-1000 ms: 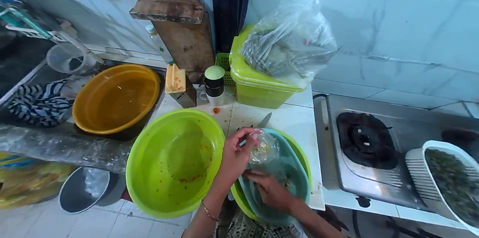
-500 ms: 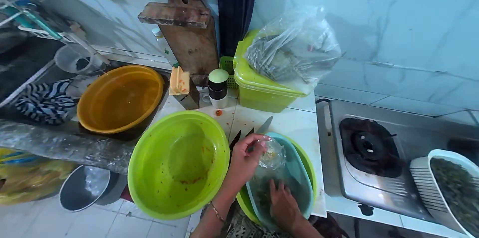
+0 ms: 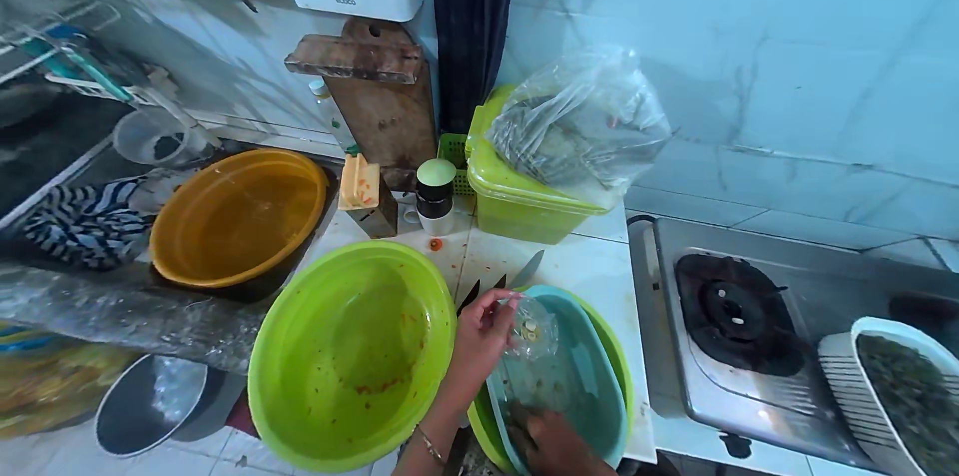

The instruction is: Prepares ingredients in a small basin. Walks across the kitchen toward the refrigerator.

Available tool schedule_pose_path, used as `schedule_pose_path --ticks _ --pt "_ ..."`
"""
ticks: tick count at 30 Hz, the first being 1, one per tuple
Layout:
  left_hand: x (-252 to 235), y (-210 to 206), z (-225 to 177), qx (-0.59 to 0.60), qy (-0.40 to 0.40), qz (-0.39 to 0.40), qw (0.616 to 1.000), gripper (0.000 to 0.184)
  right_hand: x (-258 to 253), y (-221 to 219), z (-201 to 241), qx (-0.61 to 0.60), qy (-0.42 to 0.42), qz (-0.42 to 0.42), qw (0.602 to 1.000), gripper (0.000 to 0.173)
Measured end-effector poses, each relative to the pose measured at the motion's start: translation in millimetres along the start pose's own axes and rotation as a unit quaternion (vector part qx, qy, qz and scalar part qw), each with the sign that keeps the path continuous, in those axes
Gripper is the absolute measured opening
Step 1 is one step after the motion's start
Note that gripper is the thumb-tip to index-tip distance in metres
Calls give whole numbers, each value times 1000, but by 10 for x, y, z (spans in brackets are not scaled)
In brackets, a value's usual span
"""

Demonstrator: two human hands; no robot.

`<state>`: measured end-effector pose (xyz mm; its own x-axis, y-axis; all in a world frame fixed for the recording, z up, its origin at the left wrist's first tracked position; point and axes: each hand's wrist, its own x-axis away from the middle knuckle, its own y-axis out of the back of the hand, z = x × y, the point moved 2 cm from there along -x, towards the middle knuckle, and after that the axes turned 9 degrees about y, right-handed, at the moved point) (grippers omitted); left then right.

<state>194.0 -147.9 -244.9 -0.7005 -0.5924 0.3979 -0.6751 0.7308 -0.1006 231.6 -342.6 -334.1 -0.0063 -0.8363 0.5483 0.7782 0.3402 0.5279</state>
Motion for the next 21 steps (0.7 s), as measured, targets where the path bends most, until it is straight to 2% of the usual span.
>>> schedule_pose_path --ticks 3,6,9,12,15,18,21 --pt "22 -6 0 2 27 -13 1000 23 -19 14 -8 -14 -38 19 999 45" --pt "42 -28 36 12 36 -19 999 23 -61 101 -139 -156 -62 -10 986 40" --pt "100 -56 93 11 52 -23 998 24 39 299 -213 -364 -83 -62 926 37" --pt "164 -98 131 6 64 -22 998 25 275 573 -126 -498 -82 -85 859 33" --pt "247 -189 154 -5 60 -16 998 26 480 871 58 -570 -76 -170 800 31" --pt "367 -366 164 -64 -7 -17 998 24 451 1041 248 -598 -85 -278 747 36" --pt "470 -513 124 -107 -58 -5 993 25 374 1145 401 -619 -123 -297 717 38"
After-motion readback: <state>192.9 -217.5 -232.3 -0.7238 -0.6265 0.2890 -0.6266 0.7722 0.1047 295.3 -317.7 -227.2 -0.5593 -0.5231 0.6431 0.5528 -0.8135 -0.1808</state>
